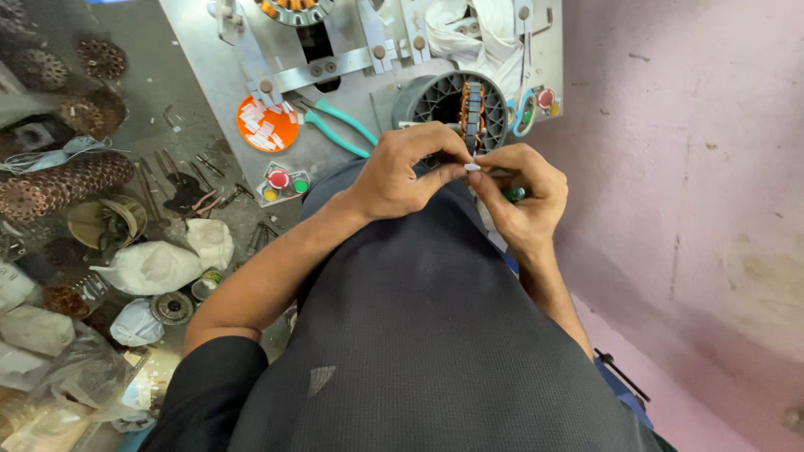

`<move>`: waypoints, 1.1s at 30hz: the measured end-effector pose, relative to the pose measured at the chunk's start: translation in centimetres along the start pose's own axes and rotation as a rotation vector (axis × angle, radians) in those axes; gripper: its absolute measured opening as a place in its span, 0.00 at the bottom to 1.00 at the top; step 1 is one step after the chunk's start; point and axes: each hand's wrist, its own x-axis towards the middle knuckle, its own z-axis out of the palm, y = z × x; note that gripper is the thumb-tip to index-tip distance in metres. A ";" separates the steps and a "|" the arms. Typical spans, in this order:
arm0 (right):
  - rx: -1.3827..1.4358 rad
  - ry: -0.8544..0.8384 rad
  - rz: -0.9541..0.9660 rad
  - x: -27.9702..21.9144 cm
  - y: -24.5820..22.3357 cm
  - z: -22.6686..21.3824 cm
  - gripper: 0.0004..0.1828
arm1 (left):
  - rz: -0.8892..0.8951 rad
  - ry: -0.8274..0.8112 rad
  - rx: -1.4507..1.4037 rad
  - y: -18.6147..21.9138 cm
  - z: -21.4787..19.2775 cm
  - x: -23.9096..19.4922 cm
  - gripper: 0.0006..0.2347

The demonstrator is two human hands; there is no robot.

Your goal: The person wires and repairs a motor stator using a screwdriver and scissors at a workbench, handling small components and wires.

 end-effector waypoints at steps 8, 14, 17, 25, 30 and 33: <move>-0.204 0.105 -0.059 0.1 0.5 1.0 0.09 | -0.029 -0.020 0.094 -2.2 1.0 0.4 0.07; -0.355 0.258 -0.063 0.6 1.5 1.5 0.08 | 0.035 0.017 0.101 -4.7 0.2 1.7 0.18; -0.392 0.264 -0.112 0.7 1.7 1.7 0.09 | 0.049 -0.083 -0.011 -6.2 -0.5 2.6 0.20; -0.490 0.271 -0.165 0.7 2.0 2.0 0.12 | 0.060 -0.263 -0.151 -8.3 -1.4 3.4 0.16; -0.556 0.257 -0.220 1.0 2.0 2.3 0.13 | 0.050 -0.261 -0.151 -8.2 -1.6 3.7 0.16; -0.571 0.203 -0.197 1.6 1.4 2.0 0.12 | 0.081 -0.259 -0.159 -8.3 -1.7 3.9 0.16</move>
